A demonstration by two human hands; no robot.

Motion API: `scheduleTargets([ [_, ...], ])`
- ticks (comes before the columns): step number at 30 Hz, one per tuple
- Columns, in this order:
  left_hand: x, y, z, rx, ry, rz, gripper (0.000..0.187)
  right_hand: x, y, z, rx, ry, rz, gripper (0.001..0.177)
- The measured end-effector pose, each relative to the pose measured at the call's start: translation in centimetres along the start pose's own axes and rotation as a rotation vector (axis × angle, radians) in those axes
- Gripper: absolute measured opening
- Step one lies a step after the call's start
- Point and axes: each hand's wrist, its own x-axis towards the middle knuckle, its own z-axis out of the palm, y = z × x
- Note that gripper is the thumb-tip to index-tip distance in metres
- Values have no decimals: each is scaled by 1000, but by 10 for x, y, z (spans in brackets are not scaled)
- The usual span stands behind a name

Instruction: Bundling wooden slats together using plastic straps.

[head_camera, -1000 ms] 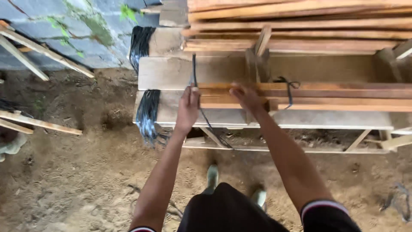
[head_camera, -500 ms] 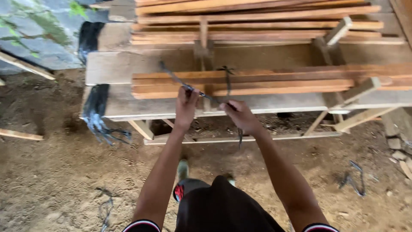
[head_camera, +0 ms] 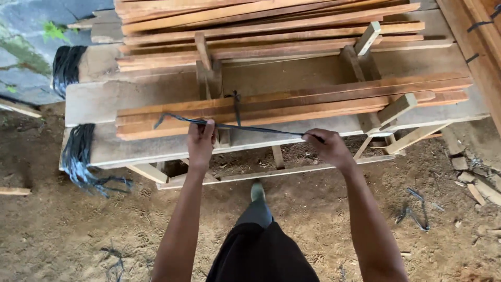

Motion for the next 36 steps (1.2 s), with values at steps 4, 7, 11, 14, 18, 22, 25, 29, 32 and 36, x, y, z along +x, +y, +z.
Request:
scheduleTargets([
  [4, 31, 1, 44, 98, -81, 89, 24, 37, 64, -38, -411, 117, 2, 18],
  [7, 46, -16, 81, 195, -101, 88, 28, 55, 88, -64, -788, 144, -8, 42],
  [11, 68, -27, 122, 246, -207, 50, 34, 96, -14, -71, -647, 147, -80, 95],
  [14, 83, -30, 152, 289, -262, 17, 45, 123, -29, -38, -358, 43, -269, 96],
  [18, 105, -29, 193, 246, -342, -43, 36, 162, -30, 0, -656, 173, -422, 83],
  [22, 116, -25, 204, 269, -276, -51, 41, 169, 21, 7, -387, 167, -138, 38],
  [25, 126, -30, 220, 108, -251, -46, 30, 176, 53, -18, -601, 233, -284, 24],
  [29, 122, -35, 231, 36, -179, -57, 22, 167, 52, -70, -954, 206, -648, 11],
  [32, 122, -51, 252, 88, -279, -31, 24, 168, 65, -134, -1194, 234, -783, 11],
  [36, 125, -88, 306, 312, -318, -183, 17, 183, 135, -201, -1326, 350, -696, 14],
])
